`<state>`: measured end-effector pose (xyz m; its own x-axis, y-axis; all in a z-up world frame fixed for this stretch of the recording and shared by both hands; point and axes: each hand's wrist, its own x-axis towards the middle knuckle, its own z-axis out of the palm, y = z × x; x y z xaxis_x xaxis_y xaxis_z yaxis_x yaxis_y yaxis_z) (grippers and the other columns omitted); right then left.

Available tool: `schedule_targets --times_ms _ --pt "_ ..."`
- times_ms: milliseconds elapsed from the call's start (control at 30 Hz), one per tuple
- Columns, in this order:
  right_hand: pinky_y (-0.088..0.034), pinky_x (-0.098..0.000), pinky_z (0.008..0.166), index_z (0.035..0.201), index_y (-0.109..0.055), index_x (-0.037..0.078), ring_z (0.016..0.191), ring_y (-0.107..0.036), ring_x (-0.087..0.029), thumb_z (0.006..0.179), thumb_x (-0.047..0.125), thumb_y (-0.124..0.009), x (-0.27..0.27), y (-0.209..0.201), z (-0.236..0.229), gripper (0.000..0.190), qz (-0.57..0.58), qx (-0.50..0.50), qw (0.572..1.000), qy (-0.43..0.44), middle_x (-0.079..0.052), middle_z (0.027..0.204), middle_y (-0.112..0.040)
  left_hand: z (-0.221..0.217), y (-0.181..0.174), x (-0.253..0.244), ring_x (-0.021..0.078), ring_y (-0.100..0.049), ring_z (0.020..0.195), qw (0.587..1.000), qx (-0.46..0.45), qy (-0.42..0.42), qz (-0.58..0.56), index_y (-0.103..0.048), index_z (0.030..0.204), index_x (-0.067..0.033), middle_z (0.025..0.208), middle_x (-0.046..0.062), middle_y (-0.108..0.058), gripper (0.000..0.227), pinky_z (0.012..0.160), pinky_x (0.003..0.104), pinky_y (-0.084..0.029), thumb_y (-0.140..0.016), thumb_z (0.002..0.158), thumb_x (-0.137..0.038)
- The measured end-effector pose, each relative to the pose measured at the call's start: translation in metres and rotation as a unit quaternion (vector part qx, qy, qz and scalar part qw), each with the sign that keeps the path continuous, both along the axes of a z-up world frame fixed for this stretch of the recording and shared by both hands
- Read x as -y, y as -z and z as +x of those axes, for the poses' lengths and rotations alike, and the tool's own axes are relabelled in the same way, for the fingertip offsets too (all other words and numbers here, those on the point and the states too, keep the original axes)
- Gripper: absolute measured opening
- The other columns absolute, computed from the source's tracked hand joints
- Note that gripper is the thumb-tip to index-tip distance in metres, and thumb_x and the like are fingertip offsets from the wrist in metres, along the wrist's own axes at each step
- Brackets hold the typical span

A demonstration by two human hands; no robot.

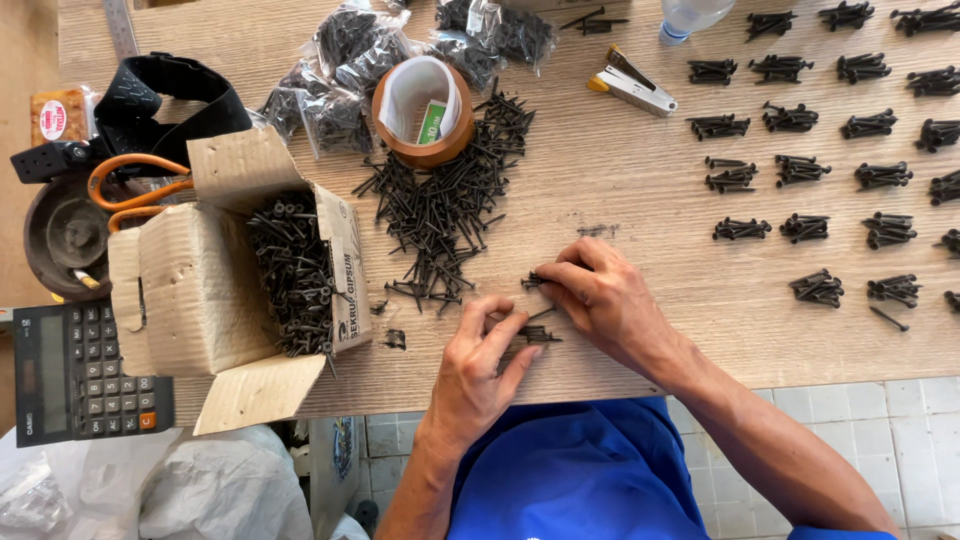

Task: The person sorts black screws from a large pile on a wooden table into smaller, organized groups. They use both hands to pick up and arrange the screws, occasionally moving them from a cardboard box to the table surface.

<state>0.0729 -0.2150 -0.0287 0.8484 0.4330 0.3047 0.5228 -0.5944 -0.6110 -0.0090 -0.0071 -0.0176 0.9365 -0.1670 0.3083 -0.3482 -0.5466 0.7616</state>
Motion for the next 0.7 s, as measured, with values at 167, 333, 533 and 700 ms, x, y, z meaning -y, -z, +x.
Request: schedule_targets --times_ms 167,333,533,700 --pt "-0.057 -0.0438 0.084 0.109 -0.079 0.015 0.09 -0.068 -0.031 0.098 0.02 -0.078 0.003 -0.003 0.001 0.013 0.0 -0.001 1.0 0.001 -0.007 0.095 -0.062 -0.008 -0.013 0.004 0.033 -0.075 0.087 0.998 -0.048 -0.023 0.045 -0.068 0.13 -0.0009 0.114 0.014 -0.059 0.043 0.075 0.042 -0.066 -0.08 0.095 -0.023" --pt "-0.056 -0.0424 0.085 0.109 -0.079 0.016 0.091 -0.068 -0.029 0.098 0.021 -0.078 0.004 0.0 0.002 0.012 -0.011 -0.001 1.0 0.007 -0.006 0.095 -0.061 -0.002 -0.011 0.009 0.0364 -0.074 0.091 0.996 -0.063 -0.003 0.07 -0.065 0.134 -0.0007 0.107 0.013 -0.056 0.042 0.077 0.044 -0.065 -0.076 0.097 -0.018" --pt "-0.056 -0.0438 0.085 0.107 -0.079 0.016 0.092 -0.068 -0.03 0.097 0.021 -0.077 0.006 0.001 0.0 0.01 -0.013 -0.003 1.0 0.002 -0.006 0.095 -0.062 0.006 -0.01 0.016 0.0327 -0.072 0.086 0.993 -0.037 0.02 0.113 -0.068 0.125 -0.0101 0.099 0.007 -0.055 0.03 0.074 0.042 -0.064 -0.074 0.096 -0.017" --pt "-0.054 -0.0432 0.081 0.107 -0.078 0.018 0.093 -0.066 -0.03 0.1 0.025 -0.072 0.017 -0.008 -0.011 0.011 -0.029 -0.011 0.999 -0.039 -0.006 0.097 -0.063 0.009 -0.016 0.02 0.0298 -0.076 0.09 0.997 -0.053 0.022 0.049 -0.069 0.124 -0.0117 0.101 0.005 -0.059 0.028 0.078 0.037 -0.067 -0.076 0.097 -0.015"
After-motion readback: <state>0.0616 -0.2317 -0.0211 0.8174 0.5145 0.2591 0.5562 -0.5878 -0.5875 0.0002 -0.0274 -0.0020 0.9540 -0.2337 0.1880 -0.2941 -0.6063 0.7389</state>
